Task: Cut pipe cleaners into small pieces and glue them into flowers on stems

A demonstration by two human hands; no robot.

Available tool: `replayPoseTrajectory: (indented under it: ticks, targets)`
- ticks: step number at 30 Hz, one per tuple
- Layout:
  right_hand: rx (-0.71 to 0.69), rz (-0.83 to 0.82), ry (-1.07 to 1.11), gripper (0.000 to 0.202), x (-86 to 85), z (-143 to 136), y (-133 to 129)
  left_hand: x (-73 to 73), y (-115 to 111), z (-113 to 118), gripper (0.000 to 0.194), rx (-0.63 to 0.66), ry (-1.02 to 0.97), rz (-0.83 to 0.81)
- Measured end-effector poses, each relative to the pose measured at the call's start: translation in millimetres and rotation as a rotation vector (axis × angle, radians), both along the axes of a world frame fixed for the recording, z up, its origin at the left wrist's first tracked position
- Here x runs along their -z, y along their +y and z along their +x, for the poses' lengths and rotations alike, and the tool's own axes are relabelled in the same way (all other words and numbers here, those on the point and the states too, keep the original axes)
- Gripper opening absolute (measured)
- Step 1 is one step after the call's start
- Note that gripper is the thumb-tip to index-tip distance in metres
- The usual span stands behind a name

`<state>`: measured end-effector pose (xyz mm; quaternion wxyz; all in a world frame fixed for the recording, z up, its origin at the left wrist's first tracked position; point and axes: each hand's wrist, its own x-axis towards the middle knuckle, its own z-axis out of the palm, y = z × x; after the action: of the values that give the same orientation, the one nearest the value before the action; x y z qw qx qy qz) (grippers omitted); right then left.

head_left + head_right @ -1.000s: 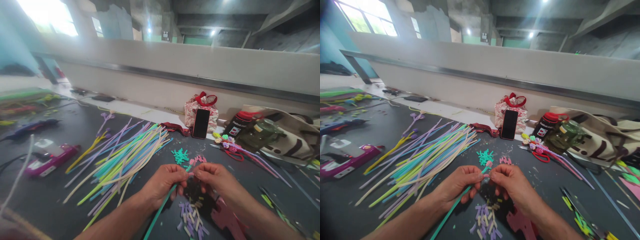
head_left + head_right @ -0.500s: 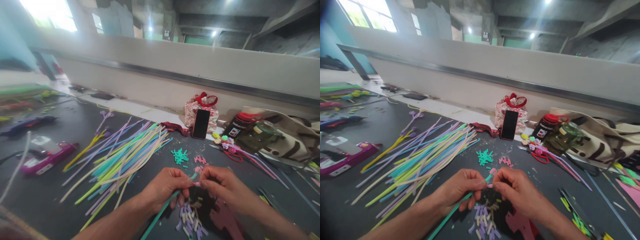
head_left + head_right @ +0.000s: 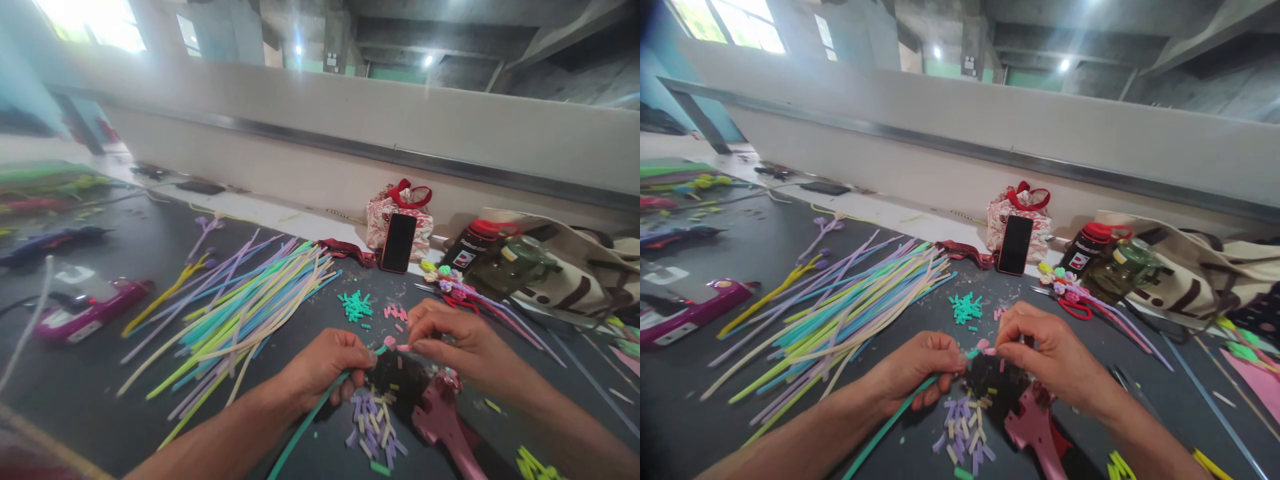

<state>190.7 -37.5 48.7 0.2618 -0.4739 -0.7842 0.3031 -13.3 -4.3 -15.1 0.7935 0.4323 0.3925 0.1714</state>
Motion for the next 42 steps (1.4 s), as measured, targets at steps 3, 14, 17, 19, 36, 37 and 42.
replayPoseTrajectory:
  ticks: [3,14,17,19,36,37,42]
  targets:
    - [-0.020,-0.006,-0.026,0.013,3.0,-7,2,-0.5,0,-1,0.019,0.028,0.027,-0.004]
    - [-0.091,0.064,-0.113,0.012,2.2,-11,2,-0.2,2,-1,0.027,0.122,0.042,-0.016]
    - [-0.093,0.099,-0.140,0.012,2.9,-14,3,2.4,1,-1,0.022,0.102,0.011,-0.002]
    - [-0.095,0.110,-0.158,0.012,2.7,-15,3,2.2,0,-1,0.019,0.087,0.001,-0.004]
    - [-0.056,0.194,-0.219,0.011,9.6,-15,7,-2.5,-1,0,0.019,0.065,0.011,-0.019]
    - [-0.055,0.197,-0.219,0.011,10.2,-15,7,-2.4,-1,0,0.018,0.066,0.009,-0.016]
    - [-0.036,0.205,-0.222,0.012,13.2,-17,7,-3.1,-1,0,0.019,0.066,0.012,-0.012]
